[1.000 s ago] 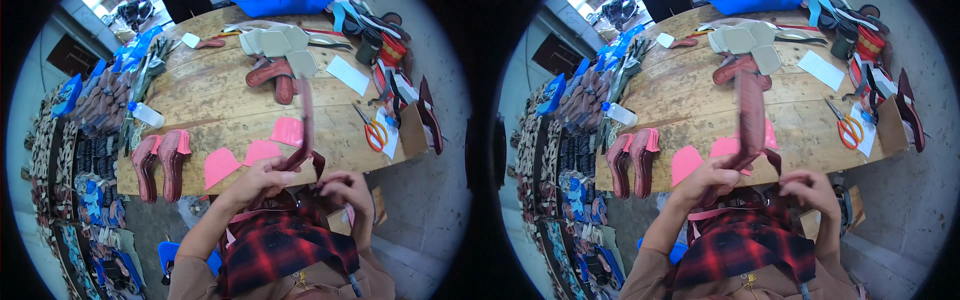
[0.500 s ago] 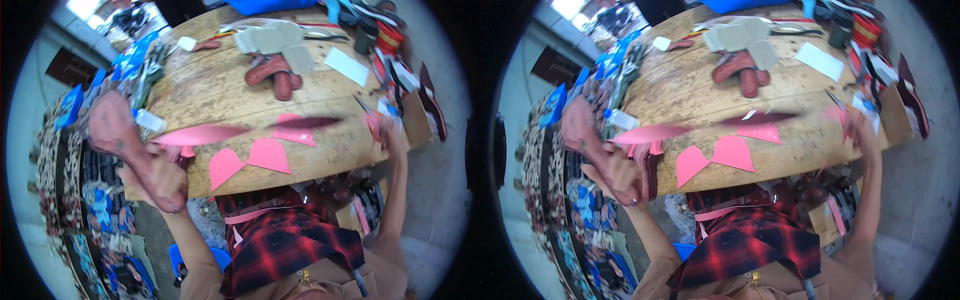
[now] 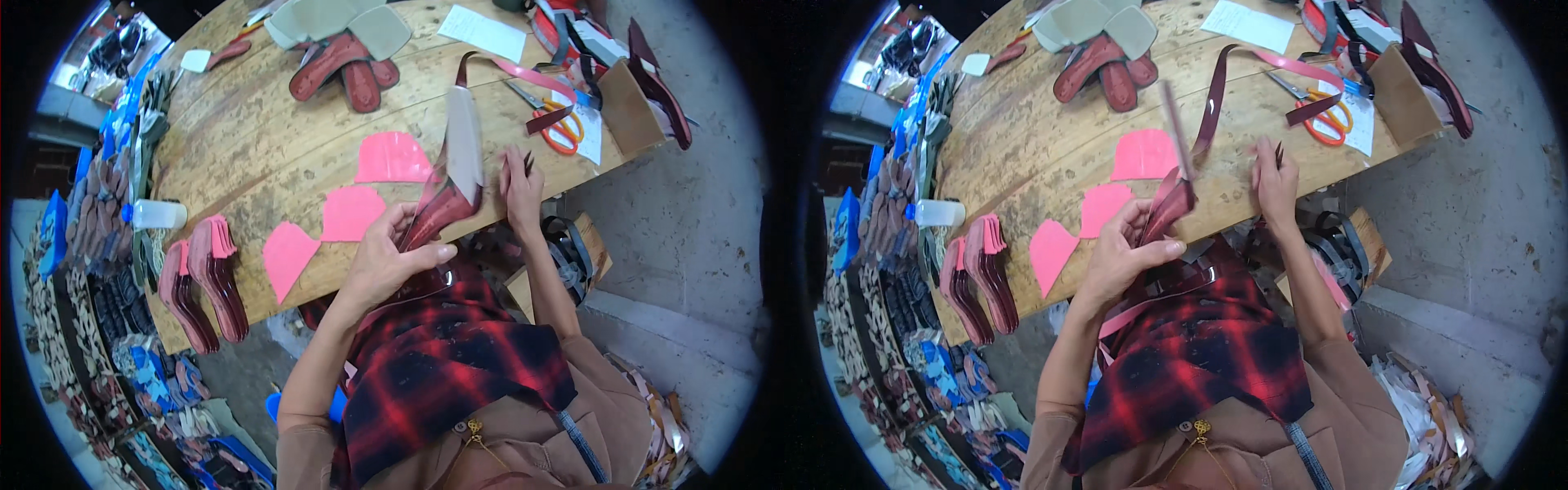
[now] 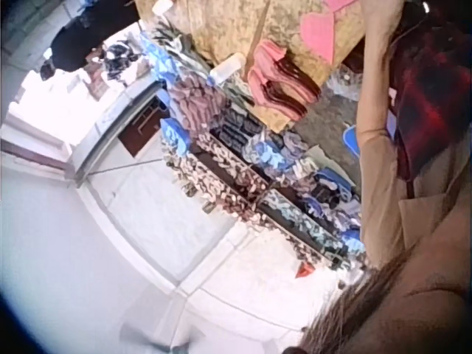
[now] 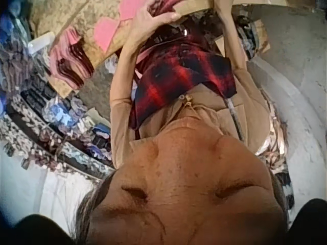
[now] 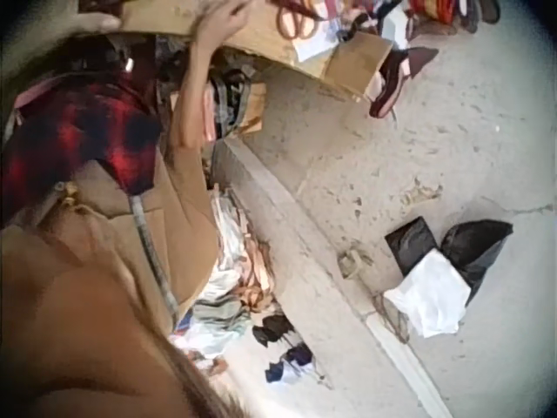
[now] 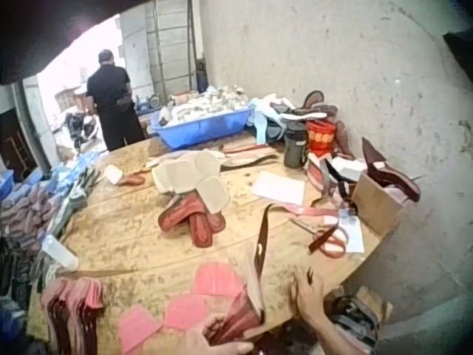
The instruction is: The person assembles pink slipper sandals by hand. They repeatedly pick up a pink sole, place a white insole on it, and then attach a pink strap to the sole. The person handles the components one at a time, pressing them together to form the finished slipper.
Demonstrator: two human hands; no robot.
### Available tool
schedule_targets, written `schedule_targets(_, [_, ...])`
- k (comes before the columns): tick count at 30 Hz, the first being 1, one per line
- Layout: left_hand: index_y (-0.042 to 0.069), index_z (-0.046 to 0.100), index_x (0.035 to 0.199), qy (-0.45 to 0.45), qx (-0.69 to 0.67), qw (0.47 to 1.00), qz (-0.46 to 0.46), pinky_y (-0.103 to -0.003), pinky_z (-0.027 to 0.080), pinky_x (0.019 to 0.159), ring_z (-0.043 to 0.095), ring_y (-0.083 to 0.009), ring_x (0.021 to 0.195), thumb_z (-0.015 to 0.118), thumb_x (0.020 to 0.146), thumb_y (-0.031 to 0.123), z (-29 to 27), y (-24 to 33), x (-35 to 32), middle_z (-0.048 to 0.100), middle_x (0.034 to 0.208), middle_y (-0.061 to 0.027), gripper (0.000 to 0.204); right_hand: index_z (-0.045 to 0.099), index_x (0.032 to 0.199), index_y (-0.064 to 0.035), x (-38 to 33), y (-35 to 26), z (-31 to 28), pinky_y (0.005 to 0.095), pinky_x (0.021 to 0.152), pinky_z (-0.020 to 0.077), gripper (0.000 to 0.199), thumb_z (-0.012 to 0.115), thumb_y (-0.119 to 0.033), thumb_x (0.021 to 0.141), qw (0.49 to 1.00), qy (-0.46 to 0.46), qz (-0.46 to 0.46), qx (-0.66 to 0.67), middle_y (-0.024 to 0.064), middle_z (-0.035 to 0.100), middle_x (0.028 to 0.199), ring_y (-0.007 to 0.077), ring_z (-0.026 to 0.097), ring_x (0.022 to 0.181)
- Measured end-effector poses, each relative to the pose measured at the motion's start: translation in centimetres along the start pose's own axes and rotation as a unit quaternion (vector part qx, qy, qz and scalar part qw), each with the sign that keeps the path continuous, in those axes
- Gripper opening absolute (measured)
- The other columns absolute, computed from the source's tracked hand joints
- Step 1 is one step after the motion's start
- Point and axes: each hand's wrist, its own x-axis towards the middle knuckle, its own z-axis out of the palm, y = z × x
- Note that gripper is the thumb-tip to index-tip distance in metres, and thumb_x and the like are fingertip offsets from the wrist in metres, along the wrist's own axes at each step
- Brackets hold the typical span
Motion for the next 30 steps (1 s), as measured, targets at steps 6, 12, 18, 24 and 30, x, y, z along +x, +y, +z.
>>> schedule_targets(6, [-0.005, 0.049, 0.133, -0.045, 0.026, 0.998, -0.029, -0.032, 0.042, 0.102, 0.057, -0.0175, 0.112, 0.082, 0.071, 0.008, -1.4, 0.0, -3.1, 0.060, 0.122, -0.0108, 0.072, 0.056, 0.109, -0.0038, -9.0, -6.2, 5.6, 0.0214, 0.036, 0.0328, 0.029, 0.047, -0.031, 0.101, 0.908, -0.227, 0.275, 0.219, 0.0030, 0.063, 0.070, 0.0080, 0.045, 0.040])
schedule_targets(12, [-0.006, 0.048, 0.136, -0.102, 0.032, 0.994, 0.002, -0.032, 0.041, 0.103, 0.055, -0.0168, 0.116, 0.083, 0.069, 0.009, -2.9, -0.7, -4.4, 0.058, 0.129, -0.0118, 0.077, 0.058, 0.095, -0.0046, -7.6, -4.7, 6.2, 0.0208, 0.036, 0.0311, 0.016, 0.055, -0.021, 0.096, 0.917, -0.208, 0.213, 0.266, 0.0019, 0.058, 0.064, 0.0067, 0.044, 0.039])
schedule_targets(18, [-0.004, 0.047, 0.139, -0.077, 0.056, 0.995, -0.021, -0.033, 0.040, 0.105, 0.053, -0.0175, 0.119, 0.082, 0.070, 0.009, -2.9, -1.8, -4.0, 0.057, 0.132, -0.0128, 0.079, 0.058, 0.088, -0.0041, -8.6, -5.8, 4.3, 0.0204, 0.036, 0.0292, 0.017, 0.057, -0.020, 0.095, 0.958, -0.120, 0.153, 0.210, 0.0038, 0.059, 0.063, 0.0087, 0.045, 0.039])
schedule_targets(24, [0.000, 0.052, 0.134, -0.085, 0.114, 0.990, -0.011, -0.032, 0.045, 0.098, 0.059, -0.0178, 0.109, 0.081, 0.072, 0.017, -3.1, -2.2, -2.3, 0.062, 0.123, -0.0119, 0.071, 0.044, 0.133, 0.0009, -10.0, -8.1, 2.5, 0.0195, 0.042, 0.0321, 0.056, 0.065, -0.022, 0.086, 0.936, -0.235, 0.185, 0.185, 0.0097, 0.066, 0.096, 0.0076, 0.054, 0.057])
schedule_targets(30, [-0.001, 0.059, 0.119, -0.015, 0.277, 0.958, 0.073, -0.037, 0.047, 0.093, 0.062, -0.0249, 0.104, 0.084, 0.067, 0.023, -0.2, 1.0, -0.5, 0.063, 0.108, -0.0157, 0.063, 0.046, 0.131, -0.0010, -10.4, -8.3, 4.2, 0.0199, 0.052, 0.0405, 0.048, 0.059, -0.025, 0.092, 0.941, -0.224, 0.189, 0.169, 0.0093, 0.068, 0.089, 0.0059, 0.058, 0.068])
